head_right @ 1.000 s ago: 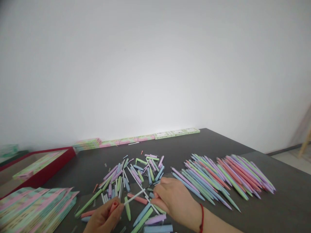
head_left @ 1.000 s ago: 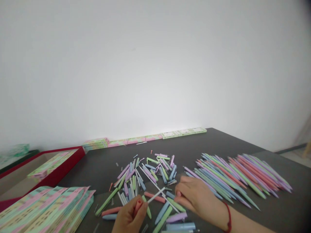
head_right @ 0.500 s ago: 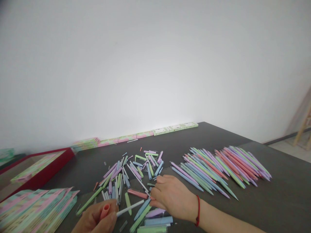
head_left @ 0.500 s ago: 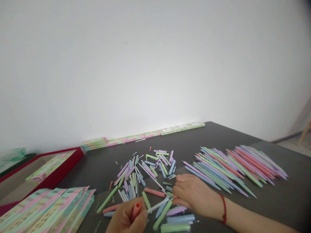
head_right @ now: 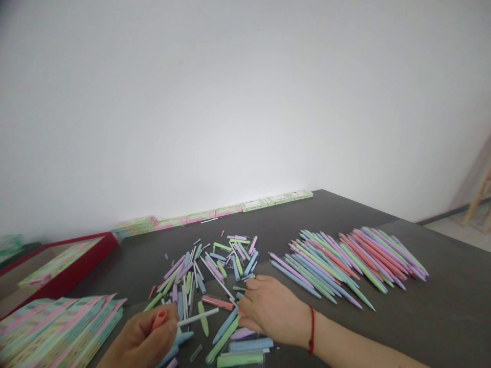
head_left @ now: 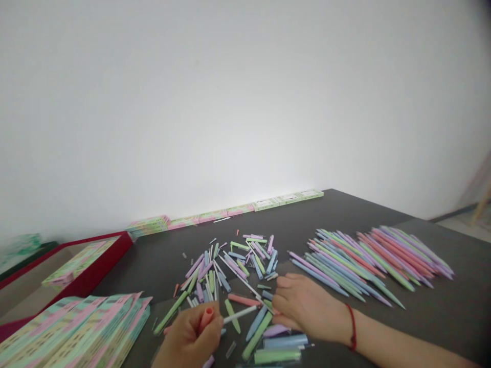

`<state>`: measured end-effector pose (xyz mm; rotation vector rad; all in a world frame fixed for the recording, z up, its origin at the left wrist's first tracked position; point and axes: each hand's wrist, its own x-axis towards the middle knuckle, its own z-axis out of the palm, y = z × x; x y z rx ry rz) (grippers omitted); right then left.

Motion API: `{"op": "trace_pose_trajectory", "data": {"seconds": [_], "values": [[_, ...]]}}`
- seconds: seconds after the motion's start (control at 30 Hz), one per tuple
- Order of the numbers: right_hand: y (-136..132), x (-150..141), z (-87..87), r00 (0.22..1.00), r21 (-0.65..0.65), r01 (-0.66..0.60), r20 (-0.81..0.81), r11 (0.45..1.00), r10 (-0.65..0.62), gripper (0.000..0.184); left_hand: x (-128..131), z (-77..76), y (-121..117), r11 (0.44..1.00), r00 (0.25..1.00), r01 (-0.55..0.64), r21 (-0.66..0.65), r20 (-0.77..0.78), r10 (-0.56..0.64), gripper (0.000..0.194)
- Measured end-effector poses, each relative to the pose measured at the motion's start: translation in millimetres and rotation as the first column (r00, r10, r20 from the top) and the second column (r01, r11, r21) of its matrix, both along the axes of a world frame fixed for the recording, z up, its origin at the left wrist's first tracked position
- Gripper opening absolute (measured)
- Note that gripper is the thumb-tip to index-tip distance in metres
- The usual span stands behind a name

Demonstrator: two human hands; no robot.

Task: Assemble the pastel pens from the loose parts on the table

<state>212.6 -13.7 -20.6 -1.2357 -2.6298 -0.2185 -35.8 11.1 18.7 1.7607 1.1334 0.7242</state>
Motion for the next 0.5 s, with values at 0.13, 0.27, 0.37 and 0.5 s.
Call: {"op": "trace_pose_trajectory", "data": {"seconds": [0.13, 0.27, 0.37, 0.5], "values": [[10, 10, -6.2, 0.978, -0.061, 0.189, -0.083, 0.98, -0.194, 0.026, -6, -11.9, 16, 0.991, 0.969, -0.03, 0.133, -0.238, 0.061, 0.033], [16, 18, -12.7, 0.939, -0.133, 0.253, -0.205, 0.958, -0.277, 0.021, -1, -22.4, 14, 0.983, 0.891, 0.005, 0.185, -0.446, 0.08, 0.029], [18, 21, -16.5, 0.915, -0.158, 0.273, -0.263, 0.949, -0.307, 0.015, -2, -21.7, 10, 0.985, 0.915, -0.035, 0.171, -0.391, 0.1, 0.021], [22, 23, -23.7, 0.91, -0.183, 0.262, -0.279, 0.948, -0.305, 0.015, -21, -10.3, 18, 0.982, 0.982, -0.187, -0.007, 0.029, 0.187, 0.019]]}}
